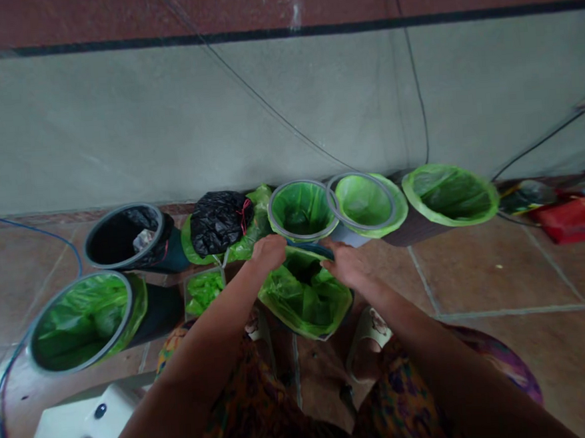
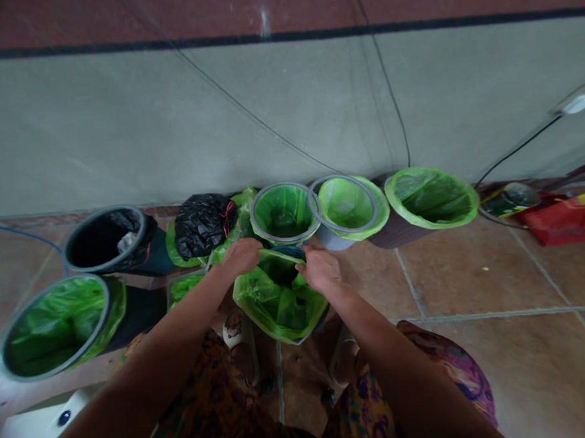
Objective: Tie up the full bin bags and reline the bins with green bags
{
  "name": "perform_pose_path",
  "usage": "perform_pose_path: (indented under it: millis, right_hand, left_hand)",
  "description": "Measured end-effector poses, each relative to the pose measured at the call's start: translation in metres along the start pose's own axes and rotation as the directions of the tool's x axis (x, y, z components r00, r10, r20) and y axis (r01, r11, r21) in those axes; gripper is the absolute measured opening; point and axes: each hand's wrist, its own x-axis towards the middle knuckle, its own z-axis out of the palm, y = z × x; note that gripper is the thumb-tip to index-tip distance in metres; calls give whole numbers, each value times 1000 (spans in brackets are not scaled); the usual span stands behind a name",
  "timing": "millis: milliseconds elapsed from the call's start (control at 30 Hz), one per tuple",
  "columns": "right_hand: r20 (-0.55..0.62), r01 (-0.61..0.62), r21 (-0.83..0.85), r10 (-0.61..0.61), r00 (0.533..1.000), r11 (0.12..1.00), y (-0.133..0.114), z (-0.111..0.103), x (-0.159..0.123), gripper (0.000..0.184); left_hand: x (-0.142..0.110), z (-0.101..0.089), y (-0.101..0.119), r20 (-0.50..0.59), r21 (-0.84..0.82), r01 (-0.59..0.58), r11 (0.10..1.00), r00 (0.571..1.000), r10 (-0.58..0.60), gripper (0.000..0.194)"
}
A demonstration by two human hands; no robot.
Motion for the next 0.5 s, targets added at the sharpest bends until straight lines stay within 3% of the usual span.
perform_pose_path:
  millis: [67,133,233,333,500]
  right_hand:
    - [-85,105,39,-101,991,994,-4,2,0,62]
    - [-128,168,55,-160,979,984,-8,3,-1,68]
    - [-122,180,53,-172,977,982,-13,4,-1,58]
    - [-84,153,13,-152,985,988,-14,3,-1,30]
    - [-38,53,-34,-54,998,998,-8,-1,0,32]
  left_hand:
    - [0,2,8,-7,21,-46,999,999,46,32]
    - [-1,5,16,-17,16,-91,996,996,91,32]
    - [-2,7,26,-21,18,-123,992,992,123,31]
    - [-3,8,29,-27,31,-132,991,991,133,31]
    - [-5,6,24,62,71,-109,992,993,105,32]
